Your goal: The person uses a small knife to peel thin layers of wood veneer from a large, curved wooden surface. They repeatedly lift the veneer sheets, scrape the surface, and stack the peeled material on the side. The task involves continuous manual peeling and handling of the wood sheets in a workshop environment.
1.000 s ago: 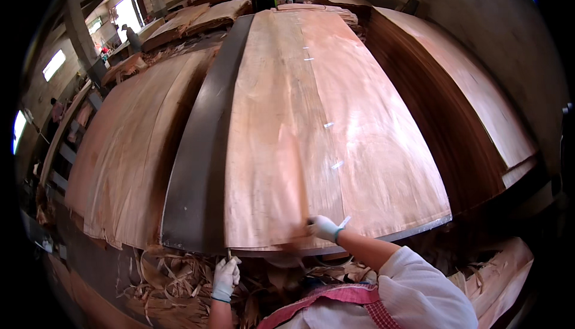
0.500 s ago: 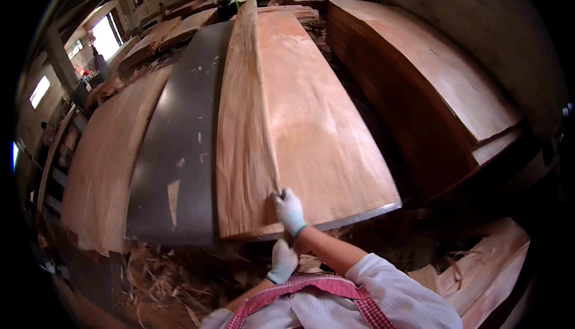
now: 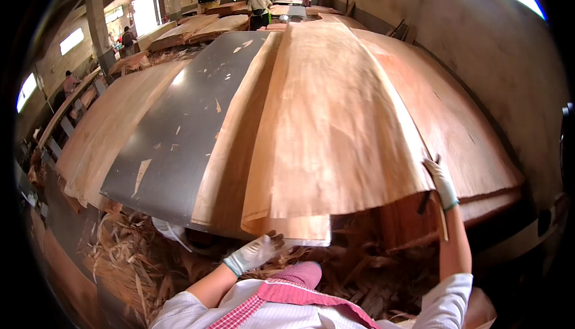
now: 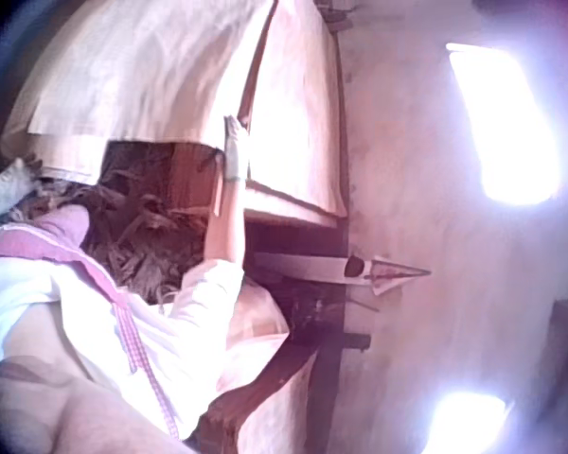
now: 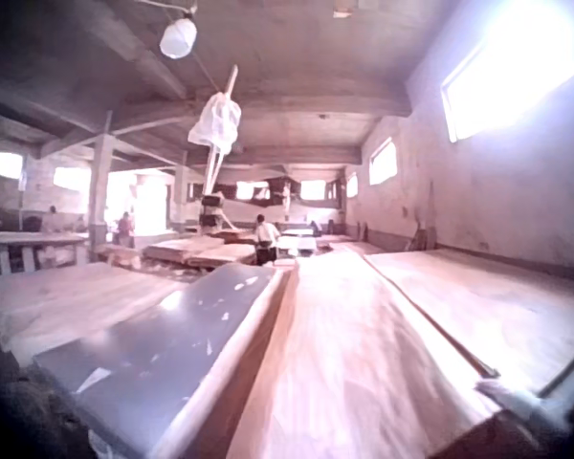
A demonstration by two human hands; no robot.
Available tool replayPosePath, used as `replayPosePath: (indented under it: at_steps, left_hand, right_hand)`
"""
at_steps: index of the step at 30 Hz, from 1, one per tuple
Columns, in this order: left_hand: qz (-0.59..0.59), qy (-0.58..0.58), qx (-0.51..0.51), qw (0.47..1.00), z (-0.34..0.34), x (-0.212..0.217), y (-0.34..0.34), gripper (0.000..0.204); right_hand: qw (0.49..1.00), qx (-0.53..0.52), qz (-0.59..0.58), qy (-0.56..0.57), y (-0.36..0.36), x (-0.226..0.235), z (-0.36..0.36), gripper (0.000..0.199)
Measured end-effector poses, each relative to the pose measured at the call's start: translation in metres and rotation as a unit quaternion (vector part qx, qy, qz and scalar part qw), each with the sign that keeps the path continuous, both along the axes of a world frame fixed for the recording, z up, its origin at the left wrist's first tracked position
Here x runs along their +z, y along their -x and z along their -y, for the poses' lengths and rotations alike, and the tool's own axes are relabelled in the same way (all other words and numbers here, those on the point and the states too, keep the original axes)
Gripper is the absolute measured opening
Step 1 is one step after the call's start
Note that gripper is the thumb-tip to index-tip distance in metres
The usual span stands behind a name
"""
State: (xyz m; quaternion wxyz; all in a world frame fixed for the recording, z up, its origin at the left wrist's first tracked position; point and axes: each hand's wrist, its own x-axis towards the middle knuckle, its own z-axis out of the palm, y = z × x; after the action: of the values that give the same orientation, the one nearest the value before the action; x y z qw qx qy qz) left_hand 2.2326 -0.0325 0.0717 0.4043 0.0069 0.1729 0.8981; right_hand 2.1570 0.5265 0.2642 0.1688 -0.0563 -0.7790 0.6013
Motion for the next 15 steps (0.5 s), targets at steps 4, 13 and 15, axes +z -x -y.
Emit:
replayPosePath:
  at_steps: [4, 13, 15]
  left_hand:
    - [-0.016, -0.016, 0.197, 0.980, -0.059, 0.008, 0.024, 0.078]
    - [-0.189, 0.300, 0.412, 0.840, -0.236, 0.027, 0.125, 0.042]
    - [-0.155, 0.305, 0.422, 0.839, -0.272, 0.034, 0.133, 0.043]
  right_hand:
    - [0.997, -0.020, 0.021, 0.067, -0.013, 0.032, -0.103, 0.027]
    - [0.990, -0.092, 0.065, -0.084, -0.042, 0.099, -0.281, 0.030]
    - [0.989, -0.120, 0.085, -0.021, -0.047, 0.117, -0.293, 0.026]
